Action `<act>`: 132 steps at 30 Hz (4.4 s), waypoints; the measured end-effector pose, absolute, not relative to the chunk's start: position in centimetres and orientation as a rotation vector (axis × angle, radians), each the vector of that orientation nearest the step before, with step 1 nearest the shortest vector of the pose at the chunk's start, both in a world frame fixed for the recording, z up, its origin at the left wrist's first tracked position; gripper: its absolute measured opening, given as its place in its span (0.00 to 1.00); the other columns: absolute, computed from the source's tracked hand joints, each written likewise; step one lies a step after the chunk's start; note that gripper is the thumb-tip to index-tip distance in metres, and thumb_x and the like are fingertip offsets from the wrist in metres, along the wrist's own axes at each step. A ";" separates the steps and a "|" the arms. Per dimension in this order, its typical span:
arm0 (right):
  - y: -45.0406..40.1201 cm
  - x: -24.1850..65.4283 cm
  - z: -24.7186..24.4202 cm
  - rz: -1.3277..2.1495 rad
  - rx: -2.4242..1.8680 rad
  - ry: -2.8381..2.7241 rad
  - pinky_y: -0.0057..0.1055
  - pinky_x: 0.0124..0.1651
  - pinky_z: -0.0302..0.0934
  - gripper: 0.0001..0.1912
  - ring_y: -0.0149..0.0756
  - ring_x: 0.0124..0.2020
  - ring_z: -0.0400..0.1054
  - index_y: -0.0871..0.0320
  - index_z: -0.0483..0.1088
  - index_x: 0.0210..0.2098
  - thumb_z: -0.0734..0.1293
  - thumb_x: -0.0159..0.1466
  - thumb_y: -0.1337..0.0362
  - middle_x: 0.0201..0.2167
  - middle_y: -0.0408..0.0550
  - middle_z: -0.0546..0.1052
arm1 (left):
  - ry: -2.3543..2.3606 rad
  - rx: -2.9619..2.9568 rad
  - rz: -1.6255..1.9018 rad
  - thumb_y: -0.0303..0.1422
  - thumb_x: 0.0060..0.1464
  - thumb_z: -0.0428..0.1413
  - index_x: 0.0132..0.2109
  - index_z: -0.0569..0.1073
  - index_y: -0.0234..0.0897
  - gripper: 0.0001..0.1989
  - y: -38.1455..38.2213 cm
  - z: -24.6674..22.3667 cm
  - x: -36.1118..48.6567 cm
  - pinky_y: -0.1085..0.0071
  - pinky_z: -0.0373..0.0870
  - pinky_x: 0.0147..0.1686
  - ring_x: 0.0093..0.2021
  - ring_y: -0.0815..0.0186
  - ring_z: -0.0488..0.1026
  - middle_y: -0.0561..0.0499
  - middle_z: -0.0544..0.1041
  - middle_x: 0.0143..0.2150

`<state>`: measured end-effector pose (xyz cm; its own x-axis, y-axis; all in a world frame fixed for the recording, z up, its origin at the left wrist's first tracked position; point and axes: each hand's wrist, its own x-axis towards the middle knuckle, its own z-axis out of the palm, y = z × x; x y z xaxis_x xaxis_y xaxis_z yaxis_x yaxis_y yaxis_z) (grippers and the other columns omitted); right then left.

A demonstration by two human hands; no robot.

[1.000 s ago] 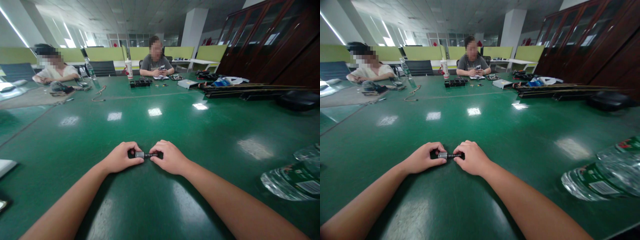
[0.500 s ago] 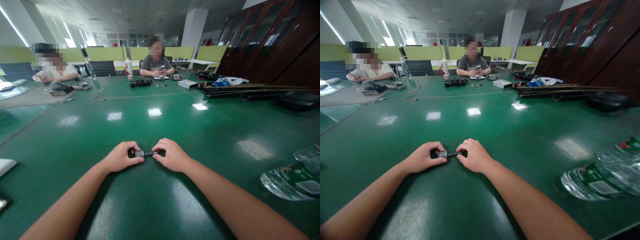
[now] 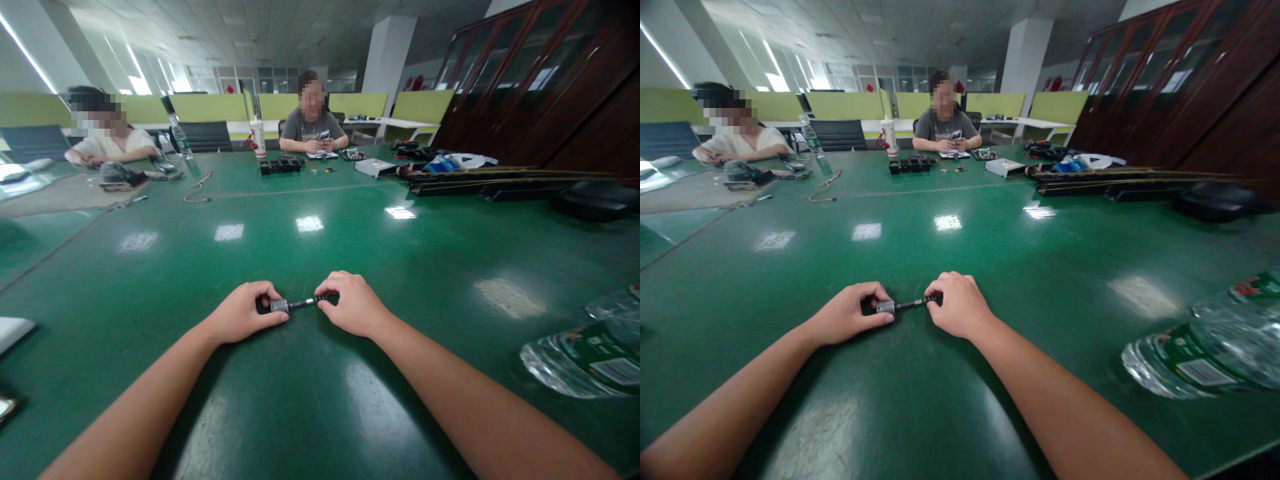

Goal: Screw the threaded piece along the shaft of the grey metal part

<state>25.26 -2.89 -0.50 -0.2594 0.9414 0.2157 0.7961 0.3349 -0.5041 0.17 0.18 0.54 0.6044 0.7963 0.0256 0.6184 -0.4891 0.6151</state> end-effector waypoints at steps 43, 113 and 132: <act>-3.6 23.2 -1.2 0.542 -1.175 -2.245 0.35 0.46 0.60 0.07 0.37 0.40 0.67 0.57 0.77 0.40 0.70 0.61 0.69 0.36 0.47 0.78 | 1.030 2.363 0.410 0.43 0.54 0.61 0.39 0.76 0.37 0.14 0.3 0.6 0.5 0.72 0.64 0.35 0.34 0.65 0.72 0.52 0.78 0.34; -3.2 24.3 -1.0 0.500 -1.337 -2.139 0.33 0.44 0.60 0.06 0.35 0.38 0.69 0.56 0.78 0.37 0.71 0.59 0.69 0.35 0.45 0.79 | 1.094 2.294 0.454 0.44 0.52 0.62 0.38 0.75 0.37 0.15 0.3 0.3 0.3 0.70 0.66 0.35 0.34 0.64 0.72 0.52 0.76 0.33; -3.6 23.3 -1.3 0.556 -1.163 -2.233 0.36 0.48 0.58 0.08 0.36 0.41 0.68 0.56 0.77 0.41 0.69 0.62 0.70 0.38 0.46 0.80 | 1.035 2.278 0.415 0.41 0.51 0.63 0.40 0.77 0.37 0.13 0.2 0.7 0.4 0.71 0.66 0.35 0.34 0.64 0.73 0.52 0.78 0.33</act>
<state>23.33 -3.56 -1.30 -0.4699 0.8361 0.2831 0.6057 0.5387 -0.5857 0.38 0.17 0.68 0.6479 0.7609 0.0360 0.5745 -0.5191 0.6328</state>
